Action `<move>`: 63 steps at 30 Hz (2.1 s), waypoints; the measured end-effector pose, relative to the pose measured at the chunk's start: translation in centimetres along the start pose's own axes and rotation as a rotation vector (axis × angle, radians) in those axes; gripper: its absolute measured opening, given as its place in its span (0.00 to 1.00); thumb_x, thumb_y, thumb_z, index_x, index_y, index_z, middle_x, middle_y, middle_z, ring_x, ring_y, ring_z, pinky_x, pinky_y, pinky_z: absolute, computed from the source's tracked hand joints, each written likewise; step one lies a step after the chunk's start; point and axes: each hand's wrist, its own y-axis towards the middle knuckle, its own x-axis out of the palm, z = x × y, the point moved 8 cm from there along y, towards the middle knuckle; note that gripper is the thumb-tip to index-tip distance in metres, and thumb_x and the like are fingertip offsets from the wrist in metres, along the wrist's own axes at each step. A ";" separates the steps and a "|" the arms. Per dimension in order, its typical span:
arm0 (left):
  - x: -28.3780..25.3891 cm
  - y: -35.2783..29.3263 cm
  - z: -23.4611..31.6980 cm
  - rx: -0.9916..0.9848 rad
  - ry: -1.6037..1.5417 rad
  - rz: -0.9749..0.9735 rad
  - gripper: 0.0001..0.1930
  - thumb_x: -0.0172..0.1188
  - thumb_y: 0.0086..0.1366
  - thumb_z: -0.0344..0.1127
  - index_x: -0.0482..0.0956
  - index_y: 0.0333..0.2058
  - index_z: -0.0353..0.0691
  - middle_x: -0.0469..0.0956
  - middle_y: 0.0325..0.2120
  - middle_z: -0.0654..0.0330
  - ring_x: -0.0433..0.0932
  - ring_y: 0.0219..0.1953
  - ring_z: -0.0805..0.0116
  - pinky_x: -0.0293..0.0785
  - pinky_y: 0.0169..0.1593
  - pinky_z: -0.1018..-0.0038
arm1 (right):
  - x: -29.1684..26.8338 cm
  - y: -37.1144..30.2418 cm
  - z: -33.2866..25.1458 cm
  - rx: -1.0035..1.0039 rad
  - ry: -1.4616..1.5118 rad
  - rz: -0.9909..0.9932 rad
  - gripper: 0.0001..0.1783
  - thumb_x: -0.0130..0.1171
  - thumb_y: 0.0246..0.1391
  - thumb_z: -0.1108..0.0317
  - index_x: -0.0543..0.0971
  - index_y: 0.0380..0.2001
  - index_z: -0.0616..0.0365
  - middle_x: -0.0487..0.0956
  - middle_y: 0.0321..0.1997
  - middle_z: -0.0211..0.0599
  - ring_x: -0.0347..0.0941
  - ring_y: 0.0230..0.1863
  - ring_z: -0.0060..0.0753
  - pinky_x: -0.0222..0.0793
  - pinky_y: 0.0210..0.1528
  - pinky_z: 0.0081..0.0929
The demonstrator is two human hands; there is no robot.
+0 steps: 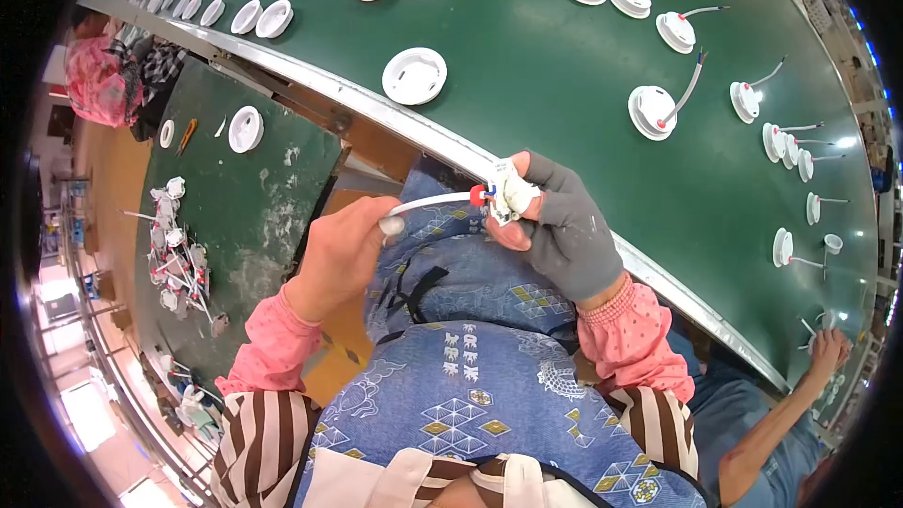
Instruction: The person assembles light fixtures by threading the wires of LED components through plastic bases, pressing the components into the bases by hand, and placing the assembled units on the conveyor belt.
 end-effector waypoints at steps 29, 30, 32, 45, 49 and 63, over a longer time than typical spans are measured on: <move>0.6 14.4 1.2 0.170 0.313 -0.082 0.51 0.64 0.45 0.26 0.59 0.72 0.49 0.61 0.71 0.55 0.47 0.77 0.46 0.53 0.67 0.50 | -3.6 -3.8 -9.3 -0.413 -0.248 0.356 0.08 0.54 0.62 0.74 0.74 0.43 0.67 0.73 0.31 0.35 0.64 0.25 0.23 0.57 0.29 0.21; 0.6 13.6 0.4 0.094 0.330 -0.012 0.51 0.70 0.44 0.31 0.60 0.71 0.46 0.63 0.69 0.54 0.49 0.76 0.45 0.54 0.67 0.49 | -3.4 -3.5 -9.0 -0.415 -0.279 0.320 0.09 0.56 0.62 0.73 0.75 0.43 0.67 0.76 0.34 0.36 0.67 0.27 0.21 0.58 0.28 0.19; 2.4 13.3 -0.7 0.059 0.327 0.042 0.51 0.71 0.43 0.33 0.62 0.69 0.44 0.65 0.67 0.53 0.50 0.75 0.44 0.54 0.67 0.49 | -3.5 -3.0 -8.6 -0.387 -0.301 0.384 0.09 0.56 0.62 0.73 0.75 0.43 0.67 0.77 0.36 0.36 0.68 0.28 0.20 0.59 0.29 0.18; 3.5 13.5 -1.4 0.111 0.323 0.204 0.39 0.77 0.45 0.40 0.72 0.57 0.39 0.76 0.53 0.55 0.63 0.69 0.45 0.56 0.65 0.56 | -4.4 -1.0 -5.7 -0.203 -0.406 0.478 0.08 0.58 0.57 0.75 0.76 0.40 0.64 0.78 0.37 0.35 0.75 0.34 0.19 0.69 0.28 0.14; 3.4 13.6 -0.4 0.156 0.238 0.211 0.39 0.76 0.44 0.35 0.72 0.58 0.39 0.76 0.54 0.54 0.65 0.69 0.46 0.57 0.65 0.57 | -4.5 -1.1 -6.0 -0.175 -0.488 0.511 0.08 0.59 0.56 0.75 0.77 0.40 0.66 0.78 0.37 0.35 0.74 0.34 0.18 0.67 0.28 0.14; 2.6 12.0 4.9 0.174 -0.094 0.133 0.41 0.71 0.44 0.22 0.69 0.60 0.36 0.75 0.55 0.53 0.78 0.55 0.59 0.74 0.58 0.66 | 2.0 -1.1 -8.5 -0.668 -1.482 0.549 0.13 0.61 0.44 0.79 0.78 0.37 0.60 0.75 0.28 0.42 0.74 0.22 0.41 0.69 0.24 0.31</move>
